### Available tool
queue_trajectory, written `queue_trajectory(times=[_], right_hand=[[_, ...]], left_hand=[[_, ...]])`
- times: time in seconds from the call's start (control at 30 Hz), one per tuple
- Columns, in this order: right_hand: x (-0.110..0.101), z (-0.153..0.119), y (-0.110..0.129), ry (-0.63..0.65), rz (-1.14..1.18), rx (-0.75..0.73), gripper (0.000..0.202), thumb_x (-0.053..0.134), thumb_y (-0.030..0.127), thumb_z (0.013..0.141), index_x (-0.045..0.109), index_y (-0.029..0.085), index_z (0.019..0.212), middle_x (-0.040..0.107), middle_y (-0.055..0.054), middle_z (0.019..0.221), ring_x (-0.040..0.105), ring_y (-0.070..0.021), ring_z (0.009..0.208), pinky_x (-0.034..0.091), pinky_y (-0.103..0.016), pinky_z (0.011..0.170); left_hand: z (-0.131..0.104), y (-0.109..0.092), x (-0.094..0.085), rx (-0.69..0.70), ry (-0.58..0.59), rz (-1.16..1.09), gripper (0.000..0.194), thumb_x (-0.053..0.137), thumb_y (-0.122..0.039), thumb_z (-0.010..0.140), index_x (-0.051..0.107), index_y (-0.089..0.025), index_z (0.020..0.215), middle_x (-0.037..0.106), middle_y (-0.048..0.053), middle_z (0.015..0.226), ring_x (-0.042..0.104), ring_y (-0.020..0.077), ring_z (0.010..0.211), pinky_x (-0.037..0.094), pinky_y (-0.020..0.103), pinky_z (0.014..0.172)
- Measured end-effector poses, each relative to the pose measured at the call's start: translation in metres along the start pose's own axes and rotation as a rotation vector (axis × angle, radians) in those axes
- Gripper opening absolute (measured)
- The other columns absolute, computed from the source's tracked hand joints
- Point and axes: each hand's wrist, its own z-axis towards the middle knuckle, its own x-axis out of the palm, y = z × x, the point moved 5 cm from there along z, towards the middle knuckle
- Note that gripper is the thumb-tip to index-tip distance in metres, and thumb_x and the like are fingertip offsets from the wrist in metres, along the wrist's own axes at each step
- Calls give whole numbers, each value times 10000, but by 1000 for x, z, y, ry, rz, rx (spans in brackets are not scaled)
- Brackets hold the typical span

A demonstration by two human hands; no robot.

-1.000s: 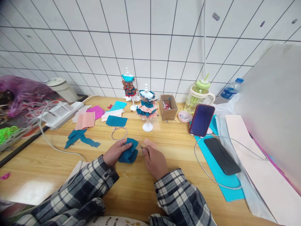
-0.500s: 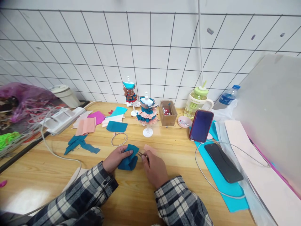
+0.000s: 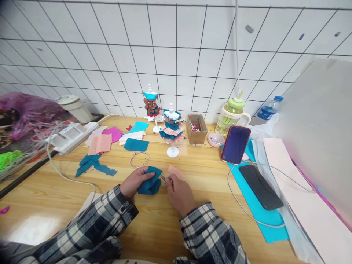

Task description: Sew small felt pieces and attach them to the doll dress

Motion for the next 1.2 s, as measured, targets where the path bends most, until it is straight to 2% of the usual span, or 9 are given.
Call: queue_trajectory(times=[0.33,0.9,1.2], right_hand=[[2,0,1,19,-9,-6,319,271,439,956,517,240,921,655,-11,798,591,-170,743,294,-249,604],[6,0,0,34,0,7,308,286,444,951,518,243,938,658,-12,817,593,-171,750,308,-252,612],[5,1,-1,39,-5,1,288,302,422,949,528,245,925,655,-9,809,592,-171,746,311,-252,613]], left_hand=[[-3,0,6,-36,44,78,370,730,-441,668,640,-117,822,623,-2,628,544,103,525,438,217,513],[-1,-3,8,-20,73,97,342,739,-418,659,660,-118,801,664,17,697,567,115,601,442,235,606],[-2,-3,7,-38,60,121,353,737,-424,657,653,-113,801,660,29,692,568,123,592,446,233,578]])
